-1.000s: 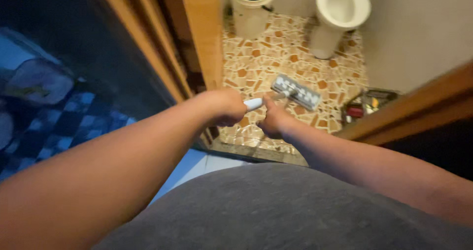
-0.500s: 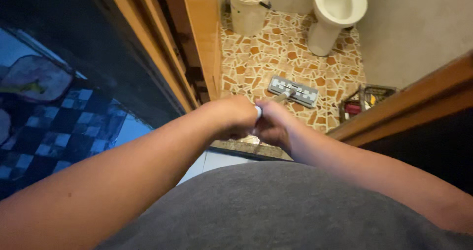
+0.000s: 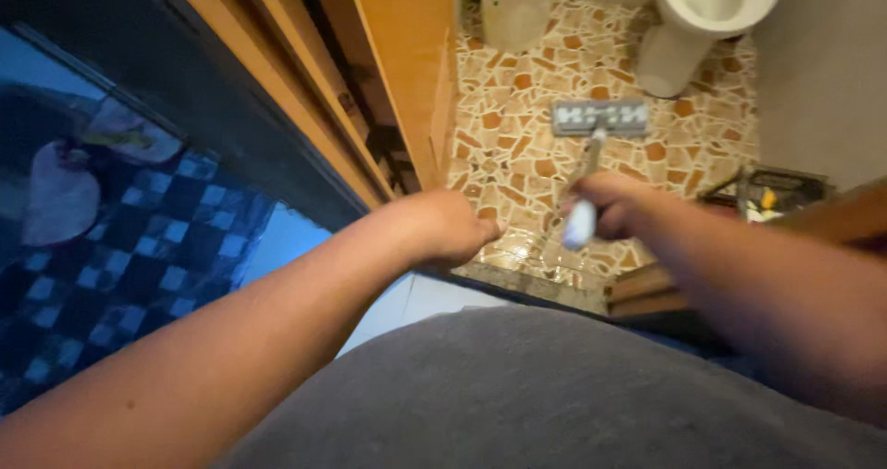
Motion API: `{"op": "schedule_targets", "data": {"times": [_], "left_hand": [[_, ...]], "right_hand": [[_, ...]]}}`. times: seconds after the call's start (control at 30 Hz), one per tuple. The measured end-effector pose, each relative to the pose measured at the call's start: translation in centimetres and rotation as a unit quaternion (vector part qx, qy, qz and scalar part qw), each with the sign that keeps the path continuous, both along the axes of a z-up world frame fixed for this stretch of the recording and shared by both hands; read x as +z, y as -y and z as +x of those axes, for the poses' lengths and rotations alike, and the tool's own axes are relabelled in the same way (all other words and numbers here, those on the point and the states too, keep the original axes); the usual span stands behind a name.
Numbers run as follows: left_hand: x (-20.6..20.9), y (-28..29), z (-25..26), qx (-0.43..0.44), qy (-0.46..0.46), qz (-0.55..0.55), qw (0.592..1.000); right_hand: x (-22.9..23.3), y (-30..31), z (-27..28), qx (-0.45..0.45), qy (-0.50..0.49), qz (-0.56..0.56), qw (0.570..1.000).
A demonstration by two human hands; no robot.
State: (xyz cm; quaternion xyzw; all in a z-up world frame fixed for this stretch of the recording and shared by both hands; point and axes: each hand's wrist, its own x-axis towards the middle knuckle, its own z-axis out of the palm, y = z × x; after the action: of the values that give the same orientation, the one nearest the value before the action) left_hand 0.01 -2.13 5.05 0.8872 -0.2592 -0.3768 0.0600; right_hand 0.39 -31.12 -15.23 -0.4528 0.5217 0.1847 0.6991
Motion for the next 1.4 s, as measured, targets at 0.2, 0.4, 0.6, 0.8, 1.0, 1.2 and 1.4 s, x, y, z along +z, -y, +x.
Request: {"op": "schedule_targets", "data": {"times": [0.2, 0.4, 0.6, 0.8, 1.0, 1.2, 1.4], "left_hand": [[0.9, -1.5, 0.0, 0.061, -0.034, 0.008, 0.997], [-0.2, -2.8, 0.6, 0.077, -0.012, -0.049, 0.996], [-1.5, -1.5, 0.9, 0.098, -0.031, -0.065, 0.993], [-0.7, -2.5, -0.3, 0.124, -0.038, -0.073, 0.989], [-0.9, -6.4, -2.4, 0.153, -0.092, -0.074, 0.981], [-1.8, -10.3, -4.3, 0.089, -0.050, -0.188, 0.977], [2.2, -18.4, -11.2, 0.133, -0.125, -0.247, 0.952]], "right_hand": [[-4.7, 8.9, 8.1, 0.089, -0.003, 0.065, 0.994], [2.7, -1.6, 1.0, 0.080, 0.012, -0.028, 0.996], [6.1, -6.3, -0.4, 0.139, 0.016, 0.011, 0.990], [-1.0, 1.3, 11.4, 0.153, 0.068, 0.023, 0.986], [-5.9, 3.4, 11.9, 0.089, 0.061, 0.092, 0.990], [-2.5, -4.8, -0.5, -0.024, 0.060, 0.140, 0.988], [1.8, -22.3, -10.5, -0.057, 0.073, 0.152, 0.984]]}}
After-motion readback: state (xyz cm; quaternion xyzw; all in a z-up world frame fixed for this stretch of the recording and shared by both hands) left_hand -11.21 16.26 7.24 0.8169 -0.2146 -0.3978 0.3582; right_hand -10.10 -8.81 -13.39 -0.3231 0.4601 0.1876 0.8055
